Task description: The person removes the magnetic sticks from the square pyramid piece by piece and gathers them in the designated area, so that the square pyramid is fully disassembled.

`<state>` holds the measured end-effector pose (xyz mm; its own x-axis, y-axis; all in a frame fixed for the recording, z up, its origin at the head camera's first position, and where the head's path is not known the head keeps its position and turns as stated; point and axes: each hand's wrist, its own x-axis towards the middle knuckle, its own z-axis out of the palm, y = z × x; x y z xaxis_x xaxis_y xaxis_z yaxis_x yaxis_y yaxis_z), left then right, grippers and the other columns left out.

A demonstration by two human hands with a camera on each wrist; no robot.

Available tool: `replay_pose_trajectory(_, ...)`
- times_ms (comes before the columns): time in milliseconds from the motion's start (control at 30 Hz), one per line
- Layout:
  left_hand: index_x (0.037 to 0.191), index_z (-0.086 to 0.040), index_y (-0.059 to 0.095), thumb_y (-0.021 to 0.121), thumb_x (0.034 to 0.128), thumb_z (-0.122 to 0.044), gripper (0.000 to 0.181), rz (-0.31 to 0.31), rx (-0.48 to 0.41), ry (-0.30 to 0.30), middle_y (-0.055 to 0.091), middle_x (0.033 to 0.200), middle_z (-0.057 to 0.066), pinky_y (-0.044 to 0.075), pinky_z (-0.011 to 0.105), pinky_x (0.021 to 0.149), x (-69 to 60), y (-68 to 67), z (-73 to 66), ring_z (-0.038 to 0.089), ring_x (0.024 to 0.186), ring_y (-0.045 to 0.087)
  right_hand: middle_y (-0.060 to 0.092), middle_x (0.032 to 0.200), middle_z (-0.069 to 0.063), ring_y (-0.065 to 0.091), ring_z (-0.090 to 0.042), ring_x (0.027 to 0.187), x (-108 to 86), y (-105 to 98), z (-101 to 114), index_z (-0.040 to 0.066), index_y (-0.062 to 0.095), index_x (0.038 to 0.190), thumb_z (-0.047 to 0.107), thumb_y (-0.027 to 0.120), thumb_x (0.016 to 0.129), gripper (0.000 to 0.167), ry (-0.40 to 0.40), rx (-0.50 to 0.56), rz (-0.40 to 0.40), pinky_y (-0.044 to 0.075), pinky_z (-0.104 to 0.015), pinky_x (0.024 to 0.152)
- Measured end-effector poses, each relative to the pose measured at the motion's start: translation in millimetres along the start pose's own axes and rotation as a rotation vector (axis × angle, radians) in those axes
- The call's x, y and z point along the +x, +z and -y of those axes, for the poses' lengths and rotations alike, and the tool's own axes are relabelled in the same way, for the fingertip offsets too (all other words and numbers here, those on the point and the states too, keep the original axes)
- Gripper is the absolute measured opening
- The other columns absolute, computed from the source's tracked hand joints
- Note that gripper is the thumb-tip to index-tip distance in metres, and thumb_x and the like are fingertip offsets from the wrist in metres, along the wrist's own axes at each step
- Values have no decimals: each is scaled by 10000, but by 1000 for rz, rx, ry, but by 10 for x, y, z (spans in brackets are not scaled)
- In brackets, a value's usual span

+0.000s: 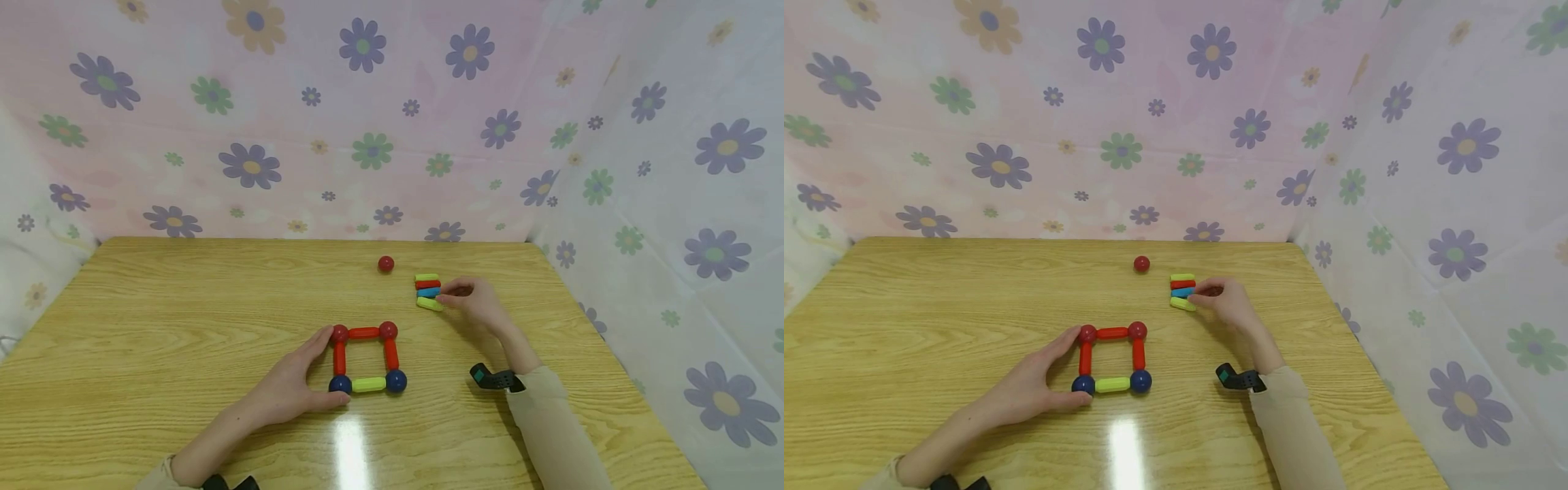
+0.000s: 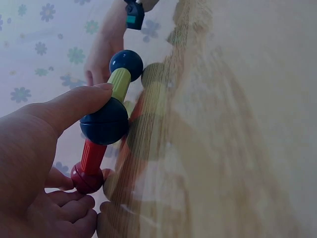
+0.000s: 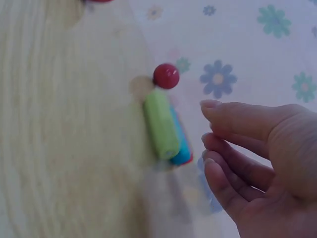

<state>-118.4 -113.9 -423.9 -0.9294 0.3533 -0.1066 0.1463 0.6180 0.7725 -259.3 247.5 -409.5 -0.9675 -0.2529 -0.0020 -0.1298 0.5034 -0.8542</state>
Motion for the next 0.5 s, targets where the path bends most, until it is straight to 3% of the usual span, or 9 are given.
replay_pose_trajectory(200, 1609, -165, 207, 823, 730, -592, 1155, -1, 4, 11, 210, 1657, 95, 289, 605, 1164, 0, -4, -5, 368, 1504, 237, 728, 1016, -39, 678, -208, 925, -68, 55, 334, 88, 748, 1101, 348, 791, 865, 353, -58, -59, -3, 562, -415, 834)
replay_pose_trajectory(333, 1608, -153, 207, 821, 735, -589, 1153, -2, 5, 16, 211, 1656, 98, 291, 605, 1163, -5, -9, -6, 369, 1503, 240, 729, 1030, -33, 676, -169, 917, -102, 181, 503, 110, 752, 1106, 346, 807, 848, 354, -104, -138, 70, 546, -380, 825)
replay_pose_trajectory(500, 1608, -152, 208, 817, 735, -595, 1153, 1, 5, 18, 210, 1656, 100, 286, 610, 1163, -7, -7, -2, 370, 1505, 236, 724, 1034, -95, 667, -160, 892, -134, 349, 565, 76, 743, 1107, 221, 814, 849, 304, -189, -165, 189, 548, -361, 812)
